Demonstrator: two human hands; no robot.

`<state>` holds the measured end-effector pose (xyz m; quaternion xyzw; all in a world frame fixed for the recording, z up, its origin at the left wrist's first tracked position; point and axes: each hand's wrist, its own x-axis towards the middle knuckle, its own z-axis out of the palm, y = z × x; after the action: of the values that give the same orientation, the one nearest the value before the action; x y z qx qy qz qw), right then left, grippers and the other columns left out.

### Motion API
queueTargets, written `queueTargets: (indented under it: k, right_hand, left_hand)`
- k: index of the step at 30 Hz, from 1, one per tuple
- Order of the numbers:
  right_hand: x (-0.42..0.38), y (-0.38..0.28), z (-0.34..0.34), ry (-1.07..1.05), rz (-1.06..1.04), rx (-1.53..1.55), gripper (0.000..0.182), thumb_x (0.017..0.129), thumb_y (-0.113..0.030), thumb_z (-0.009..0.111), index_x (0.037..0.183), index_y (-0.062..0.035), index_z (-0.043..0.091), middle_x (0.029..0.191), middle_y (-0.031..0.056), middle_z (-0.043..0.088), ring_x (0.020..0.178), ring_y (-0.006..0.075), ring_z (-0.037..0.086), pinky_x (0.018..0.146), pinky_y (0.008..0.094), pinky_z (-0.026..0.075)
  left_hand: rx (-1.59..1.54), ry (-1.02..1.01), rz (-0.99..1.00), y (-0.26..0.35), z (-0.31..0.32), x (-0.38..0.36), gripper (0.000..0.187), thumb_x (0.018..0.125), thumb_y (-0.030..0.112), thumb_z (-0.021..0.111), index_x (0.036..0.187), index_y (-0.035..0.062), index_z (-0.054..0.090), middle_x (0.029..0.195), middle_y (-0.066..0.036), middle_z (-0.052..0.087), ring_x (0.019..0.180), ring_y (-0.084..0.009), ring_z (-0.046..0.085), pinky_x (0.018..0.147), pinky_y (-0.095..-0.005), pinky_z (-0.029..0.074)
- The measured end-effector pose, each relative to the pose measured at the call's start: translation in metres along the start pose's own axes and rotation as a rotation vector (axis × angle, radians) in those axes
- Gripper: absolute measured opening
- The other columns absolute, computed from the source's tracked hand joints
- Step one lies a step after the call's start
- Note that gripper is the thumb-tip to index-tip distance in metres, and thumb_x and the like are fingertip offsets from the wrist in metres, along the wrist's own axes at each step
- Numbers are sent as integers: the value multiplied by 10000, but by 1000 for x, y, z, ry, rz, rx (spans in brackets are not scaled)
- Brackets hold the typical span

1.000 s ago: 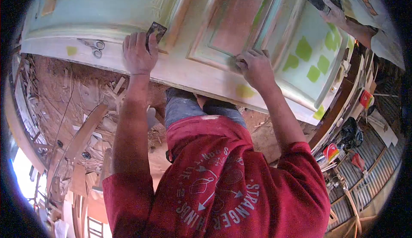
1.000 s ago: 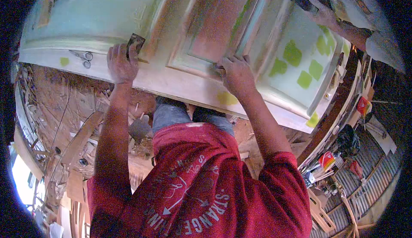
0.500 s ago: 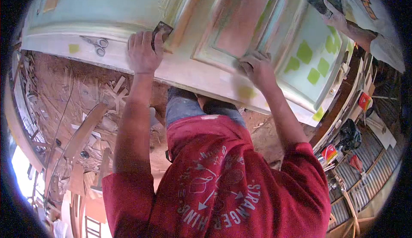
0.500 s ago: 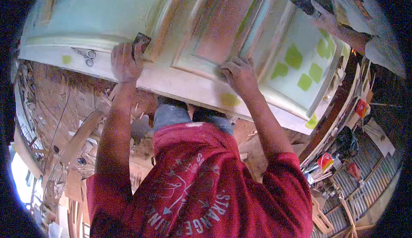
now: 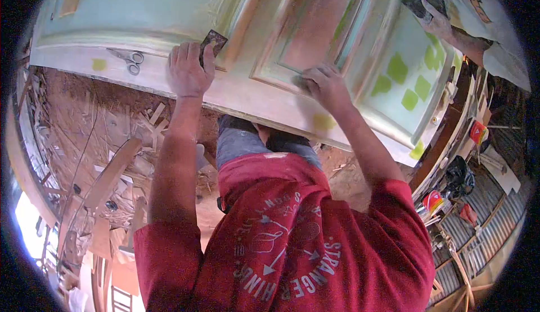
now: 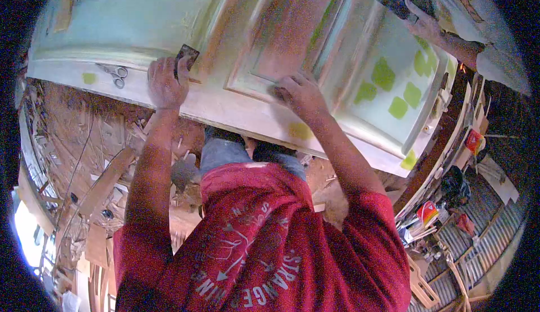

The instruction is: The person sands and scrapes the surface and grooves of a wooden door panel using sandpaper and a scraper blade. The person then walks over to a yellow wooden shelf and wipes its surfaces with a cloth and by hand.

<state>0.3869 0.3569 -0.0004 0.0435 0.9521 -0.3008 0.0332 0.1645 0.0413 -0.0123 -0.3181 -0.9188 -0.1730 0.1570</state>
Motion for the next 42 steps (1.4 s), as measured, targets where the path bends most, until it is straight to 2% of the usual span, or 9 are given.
queueTargets:
  k: [7,13,16,19,22,32,35,41,42]
  right_hand:
    - [22,-4,15,29,-110,-28,122,935,-109,772,1051,-115,737,1083,101,776,1016,372,739,930,467,577]
    - [3,4,-4,-2,-19,37,98,939,-112,762,1034,-119,741,1086,109,769,1018,371,740,920,464,581]
    - [28,-13,36,-35,45,237,133,896,-110,787,1020,-133,746,1060,108,757,1010,371,728,931,465,566]
    - [64,-37,38,93,-162,19,163,859,-108,810,1003,-148,747,1021,92,744,999,372,708,953,487,543]
    - [45,-25,15,195,-173,33,177,831,-113,822,984,-150,740,989,95,725,1015,368,687,969,516,516]
    - [57,-24,37,199,-201,22,209,806,-201,860,967,-162,732,1078,71,740,1041,357,693,954,530,516]
    - [25,-7,17,146,-72,-16,206,808,-208,858,966,-162,734,1091,69,744,1041,359,686,951,526,518]
    - [65,-41,37,142,-75,-116,192,800,-168,854,951,-163,735,1120,39,738,1068,350,671,953,511,510]
    - [61,-38,33,132,-82,-64,187,819,-173,843,973,-170,736,1129,51,736,1101,362,674,1016,533,500]
  left_hand:
    - [-19,30,-8,1,0,0,290,1007,352,675,901,85,641,875,-132,623,856,-370,621,765,-519,504]
    - [-7,-8,-39,1,-2,0,285,1008,353,677,898,92,641,878,-125,614,857,-366,616,784,-512,502]
    - [3,18,-22,1,-2,0,287,1014,351,670,897,90,641,876,-127,611,861,-367,614,790,-510,502]
    - [-21,-87,-48,2,-5,-1,317,1035,326,670,992,13,686,906,-206,621,899,-452,615,828,-579,497]
    - [8,-82,-57,3,-7,1,292,1019,348,658,900,82,642,899,-135,620,884,-374,614,793,-514,502]
    - [-59,-97,-51,2,-7,1,321,1041,324,650,908,33,628,889,-186,599,878,-433,596,790,-556,479]
    - [-24,-91,-56,2,-4,1,310,1037,312,648,910,30,630,890,-187,597,874,-431,594,791,-557,481]
    - [-19,-65,-43,2,-5,-2,308,1045,311,639,961,14,660,943,-204,628,906,-440,609,823,-562,498]
    - [-14,-67,-42,2,-5,-1,312,1046,315,638,971,13,665,949,-205,631,913,-440,612,828,-562,500]
